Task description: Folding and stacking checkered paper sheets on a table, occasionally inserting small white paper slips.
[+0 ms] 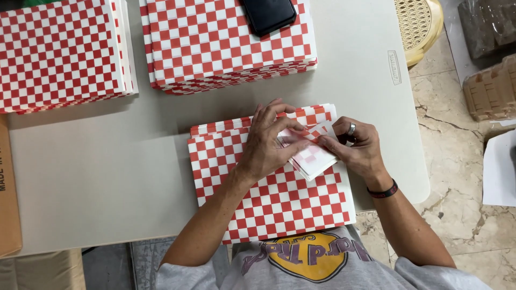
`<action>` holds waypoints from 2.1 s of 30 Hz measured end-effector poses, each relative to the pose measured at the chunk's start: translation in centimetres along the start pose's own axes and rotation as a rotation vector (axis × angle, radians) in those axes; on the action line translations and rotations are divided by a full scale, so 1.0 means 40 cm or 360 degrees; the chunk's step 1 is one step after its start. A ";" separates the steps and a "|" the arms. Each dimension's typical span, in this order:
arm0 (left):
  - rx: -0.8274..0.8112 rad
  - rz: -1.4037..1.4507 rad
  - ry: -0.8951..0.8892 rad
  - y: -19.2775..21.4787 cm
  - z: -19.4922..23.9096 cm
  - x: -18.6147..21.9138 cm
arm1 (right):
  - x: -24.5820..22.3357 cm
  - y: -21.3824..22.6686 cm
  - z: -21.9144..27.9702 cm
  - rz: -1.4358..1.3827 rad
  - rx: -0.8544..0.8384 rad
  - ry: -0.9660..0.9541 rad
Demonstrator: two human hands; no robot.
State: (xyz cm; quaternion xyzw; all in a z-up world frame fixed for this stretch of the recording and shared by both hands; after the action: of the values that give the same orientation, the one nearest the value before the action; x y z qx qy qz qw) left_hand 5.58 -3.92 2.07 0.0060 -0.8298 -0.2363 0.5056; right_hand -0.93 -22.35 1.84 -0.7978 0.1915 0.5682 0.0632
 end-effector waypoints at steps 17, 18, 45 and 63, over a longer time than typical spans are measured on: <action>-0.0005 0.0081 -0.0071 0.001 -0.001 0.003 | -0.004 0.008 0.015 -0.0006 -0.0042 0.0013; 0.0006 0.0082 -0.0072 0.004 -0.001 0.002 | -0.032 0.005 0.013 -0.0004 -0.0050 0.0019; 0.0135 -0.0065 -0.0010 -0.008 0.006 -0.059 | -0.027 0.009 0.044 0.0540 -0.0437 0.0504; 0.0230 -0.0318 -0.0198 0.106 0.000 0.030 | 0.001 0.004 0.075 0.0503 -0.0230 -0.0465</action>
State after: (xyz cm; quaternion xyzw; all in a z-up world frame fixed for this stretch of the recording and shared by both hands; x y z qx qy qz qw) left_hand 5.96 -0.47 4.76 0.1104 -0.8696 -0.2251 0.4254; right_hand -3.63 -21.54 0.76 -0.6695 0.2618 0.6928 -0.0569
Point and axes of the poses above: each hand's wrist, its own z-axis away from the middle knuckle, its own y-axis out of the back of the hand, x = y × z, the point moved 7 cm from there along -z, towards the middle knuckle, and after that the axes turned 12 degrees about x, right-handed, at the moved point
